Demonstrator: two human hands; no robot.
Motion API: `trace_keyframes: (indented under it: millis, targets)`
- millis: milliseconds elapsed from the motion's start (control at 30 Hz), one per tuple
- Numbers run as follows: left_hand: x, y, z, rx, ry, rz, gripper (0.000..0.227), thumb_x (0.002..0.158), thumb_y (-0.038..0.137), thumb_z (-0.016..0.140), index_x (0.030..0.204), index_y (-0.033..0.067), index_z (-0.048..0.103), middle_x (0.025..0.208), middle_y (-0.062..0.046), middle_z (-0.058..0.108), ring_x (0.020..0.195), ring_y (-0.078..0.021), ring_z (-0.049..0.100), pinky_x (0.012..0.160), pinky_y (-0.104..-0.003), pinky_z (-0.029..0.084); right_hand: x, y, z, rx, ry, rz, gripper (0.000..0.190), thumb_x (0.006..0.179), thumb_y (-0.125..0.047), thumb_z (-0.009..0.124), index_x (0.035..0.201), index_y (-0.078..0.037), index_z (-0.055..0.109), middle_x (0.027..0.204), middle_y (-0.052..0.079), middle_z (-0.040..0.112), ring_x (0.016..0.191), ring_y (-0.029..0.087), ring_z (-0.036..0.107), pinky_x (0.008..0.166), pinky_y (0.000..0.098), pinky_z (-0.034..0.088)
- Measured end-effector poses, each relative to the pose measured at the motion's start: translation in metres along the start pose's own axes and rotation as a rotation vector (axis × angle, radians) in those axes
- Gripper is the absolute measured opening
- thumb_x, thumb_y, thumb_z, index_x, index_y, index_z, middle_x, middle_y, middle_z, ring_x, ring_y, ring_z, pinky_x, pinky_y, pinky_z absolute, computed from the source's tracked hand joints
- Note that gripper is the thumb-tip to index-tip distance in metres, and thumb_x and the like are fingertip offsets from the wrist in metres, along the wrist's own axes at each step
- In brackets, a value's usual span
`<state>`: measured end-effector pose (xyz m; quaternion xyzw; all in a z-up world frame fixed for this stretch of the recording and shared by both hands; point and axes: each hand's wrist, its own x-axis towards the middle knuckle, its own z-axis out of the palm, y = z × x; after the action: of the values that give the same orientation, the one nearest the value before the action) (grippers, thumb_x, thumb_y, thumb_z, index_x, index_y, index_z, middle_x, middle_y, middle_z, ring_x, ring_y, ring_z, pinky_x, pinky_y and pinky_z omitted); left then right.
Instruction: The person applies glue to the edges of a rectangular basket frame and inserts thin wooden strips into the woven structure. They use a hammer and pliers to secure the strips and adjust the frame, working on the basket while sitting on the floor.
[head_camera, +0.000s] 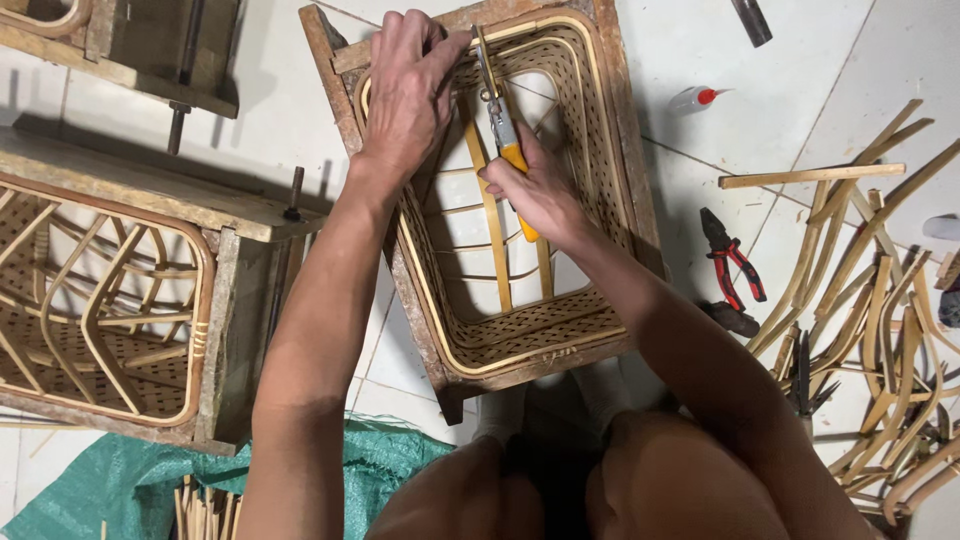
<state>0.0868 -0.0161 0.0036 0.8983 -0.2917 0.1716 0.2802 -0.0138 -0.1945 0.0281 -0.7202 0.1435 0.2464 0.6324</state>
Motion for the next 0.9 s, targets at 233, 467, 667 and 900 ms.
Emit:
trace_keyframes:
  millis: [233,467,667,900]
  targets:
    - [0.003,0.003,-0.007,-0.018,0.004,0.024,0.033,0.091,-0.005,0.072,0.123,0.0047,0.075,0.100,-0.007,0.051,0.099,-0.0248,0.049,0.087,-0.042,0.042,0.006,0.002,0.002,-0.058,0.043,0.042,0.068,0.082,-0.027,0.060,0.144,-0.006,0.041,0.097,0.006,0.061,0.080,0.019,0.068,0.075,0.0363,0.059]
    - [-0.002,-0.002,-0.001,-0.004,-0.016,0.015,0.029,0.093,-0.002,0.074,0.122,0.0044,0.076,0.099,-0.007,0.053,0.097,-0.0250,0.049,0.084,-0.043,0.043,0.012,0.018,0.003,-0.100,0.081,-0.076,0.018,0.087,-0.019,0.058,0.100,-0.007,0.055,0.078,0.003,0.054,0.067,0.016,0.052,0.061,0.0370,0.047]
    - [-0.003,-0.004,0.010,0.048,0.015,0.009,0.022,0.102,0.004,0.075,0.124,0.0072,0.077,0.098,-0.003,0.057,0.096,-0.0210,0.051,0.084,-0.038,0.049,0.016,0.020,0.017,0.149,0.118,-0.091,0.010,0.092,-0.012,0.061,0.094,-0.004,0.056,0.071,0.005,0.054,0.054,0.014,0.051,0.046,0.0334,0.043]
    - [-0.005,-0.001,0.002,0.086,-0.030,0.014,0.035,0.094,-0.007,0.073,0.126,0.0068,0.076,0.104,-0.005,0.059,0.101,-0.0230,0.052,0.088,-0.040,0.048,-0.080,0.041,-0.102,-0.356,0.183,-0.502,0.033,0.099,-0.010,0.065,0.131,-0.008,0.056,0.100,0.010,0.065,0.086,0.019,0.063,0.073,0.0357,0.054]
